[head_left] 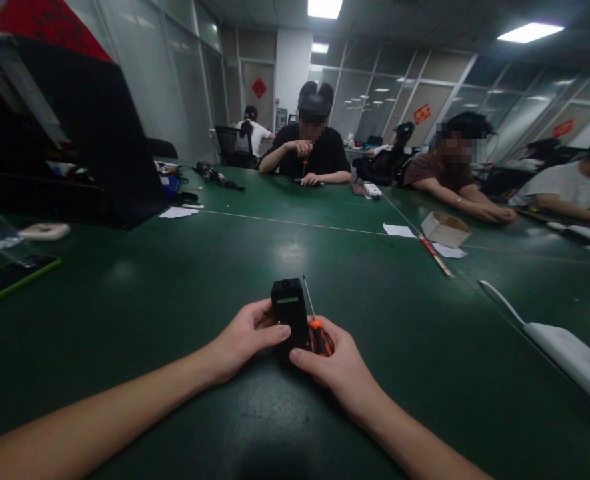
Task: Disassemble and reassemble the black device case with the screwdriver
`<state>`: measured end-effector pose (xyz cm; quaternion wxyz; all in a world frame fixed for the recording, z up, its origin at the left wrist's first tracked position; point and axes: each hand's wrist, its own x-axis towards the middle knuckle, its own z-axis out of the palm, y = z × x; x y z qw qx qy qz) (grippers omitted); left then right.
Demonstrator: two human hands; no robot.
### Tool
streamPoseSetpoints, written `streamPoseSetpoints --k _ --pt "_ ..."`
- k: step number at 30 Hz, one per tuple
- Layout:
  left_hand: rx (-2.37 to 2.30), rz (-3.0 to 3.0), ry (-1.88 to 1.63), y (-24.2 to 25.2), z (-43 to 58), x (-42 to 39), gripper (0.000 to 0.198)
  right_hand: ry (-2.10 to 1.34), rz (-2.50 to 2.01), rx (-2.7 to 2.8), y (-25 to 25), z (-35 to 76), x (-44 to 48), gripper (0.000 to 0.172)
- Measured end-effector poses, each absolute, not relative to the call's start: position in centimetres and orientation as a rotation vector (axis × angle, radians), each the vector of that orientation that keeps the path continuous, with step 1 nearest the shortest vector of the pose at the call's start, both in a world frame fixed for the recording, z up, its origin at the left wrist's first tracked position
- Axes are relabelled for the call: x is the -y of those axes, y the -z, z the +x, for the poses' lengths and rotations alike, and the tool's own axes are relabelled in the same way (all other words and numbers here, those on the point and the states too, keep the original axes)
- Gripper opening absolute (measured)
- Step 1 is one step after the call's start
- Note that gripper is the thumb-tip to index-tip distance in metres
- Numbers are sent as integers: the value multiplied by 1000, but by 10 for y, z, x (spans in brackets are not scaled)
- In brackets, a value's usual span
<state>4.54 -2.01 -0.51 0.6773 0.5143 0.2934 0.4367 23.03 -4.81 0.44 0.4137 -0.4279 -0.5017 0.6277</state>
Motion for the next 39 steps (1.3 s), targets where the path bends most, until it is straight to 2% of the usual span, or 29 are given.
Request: streamPoseSetpoints --k 17,23,29,39 --pt "-633 1174 -930 9 43 20 46 -1605 -1026 1311 -3 232 50 50" --pt "-667 1134 -1029 8 47 19 41 -1566 -1086 1228 -4 229 47 43" --pt "-680 1117 -1068 8 47 21 41 -1563 -1080 1253 -2 229 46 49" --pt "-673 1116 -1061 7 48 18 43 -1562 -1109 1249 -2 230 46 45"
